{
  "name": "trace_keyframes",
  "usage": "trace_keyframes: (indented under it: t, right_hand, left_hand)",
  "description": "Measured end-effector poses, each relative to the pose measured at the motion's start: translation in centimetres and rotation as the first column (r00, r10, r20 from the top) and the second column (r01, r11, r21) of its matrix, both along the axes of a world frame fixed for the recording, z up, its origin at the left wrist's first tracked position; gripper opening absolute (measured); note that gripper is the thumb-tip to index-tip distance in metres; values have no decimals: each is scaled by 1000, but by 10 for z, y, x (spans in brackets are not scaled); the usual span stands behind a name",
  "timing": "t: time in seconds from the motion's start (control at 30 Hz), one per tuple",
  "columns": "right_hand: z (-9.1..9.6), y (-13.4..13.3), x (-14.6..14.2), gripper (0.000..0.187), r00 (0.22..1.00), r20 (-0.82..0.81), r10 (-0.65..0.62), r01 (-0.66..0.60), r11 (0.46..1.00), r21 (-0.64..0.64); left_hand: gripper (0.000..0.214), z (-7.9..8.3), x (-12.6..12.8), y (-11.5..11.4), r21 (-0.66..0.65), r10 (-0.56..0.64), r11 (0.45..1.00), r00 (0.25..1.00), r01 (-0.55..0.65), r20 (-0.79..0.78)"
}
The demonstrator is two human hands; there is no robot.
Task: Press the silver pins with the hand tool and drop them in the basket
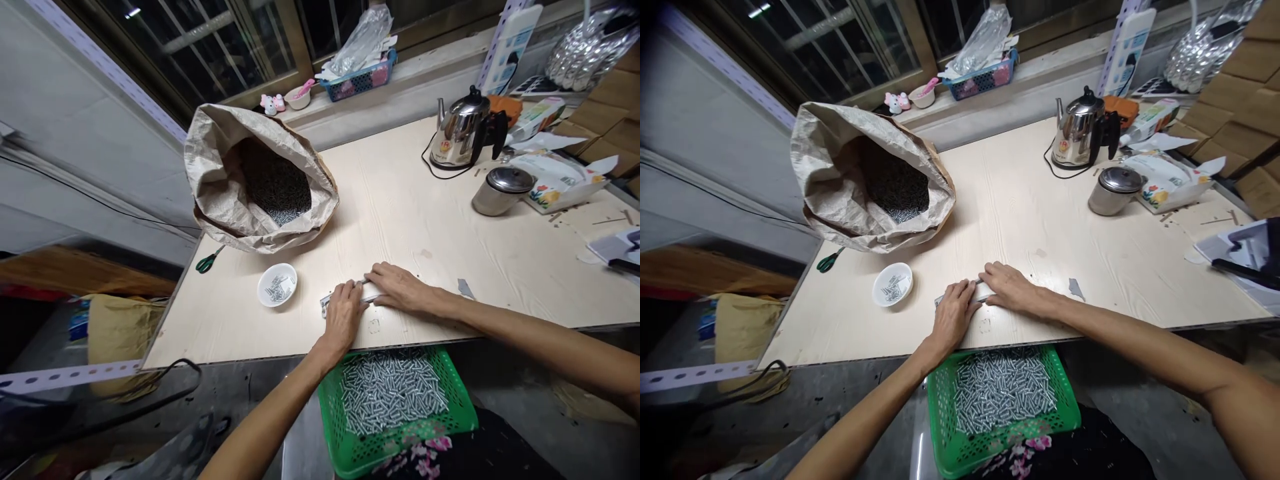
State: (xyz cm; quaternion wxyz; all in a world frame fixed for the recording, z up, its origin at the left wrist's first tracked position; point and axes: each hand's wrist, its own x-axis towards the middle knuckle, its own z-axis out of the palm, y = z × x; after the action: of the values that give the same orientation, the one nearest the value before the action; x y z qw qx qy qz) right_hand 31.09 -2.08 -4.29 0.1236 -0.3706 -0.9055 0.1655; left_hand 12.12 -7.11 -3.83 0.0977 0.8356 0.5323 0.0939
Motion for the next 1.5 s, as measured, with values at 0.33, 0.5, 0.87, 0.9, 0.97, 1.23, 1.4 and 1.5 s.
trace_keyframes:
  t: [0.33, 0.5, 0.87, 0.9, 0.97, 1.23, 1.4, 1.5]
  right_hand:
    - [11, 8, 2, 28, 990, 38, -134, 134, 991, 13]
    - [15, -15, -16, 21, 996, -64, -68, 69, 998, 13]
    - [-17, -30, -37, 20, 999, -1, -34, 33, 961, 274]
    - [-19, -28, -36, 21, 999, -9, -41, 42, 950, 310]
    - [-21, -22, -33, 23, 998, -30, -48, 55, 932, 358]
    - [-22, -19, -22, 23, 991, -126, -37, 81, 928, 364]
    - [-24, -22, -24, 20, 983, -179, -46, 103, 940, 325]
    - [-29, -22, -25, 20, 980, -191, -50, 113, 935, 336]
  left_hand:
    - [24, 1, 5, -52, 196, 122, 970, 984, -147, 133]
    - [26, 25, -48, -36, 18, 526, 850, 849, -527, 49]
    - [22, 24, -60, 6, -567, 577, 663, 816, -489, -28]
    - [21, 23, -62, 8, -597, 605, 640, 796, -484, 3]
    - [20, 23, -69, 10, -672, 692, 565, 719, -478, 70]
    - [17, 61, -65, -40, -568, 456, 778, 864, -269, 215]
    - [25, 74, -74, -24, -200, 425, 889, 905, -413, 20]
    - [26, 66, -99, 24, -55, 599, 788, 784, -613, -161]
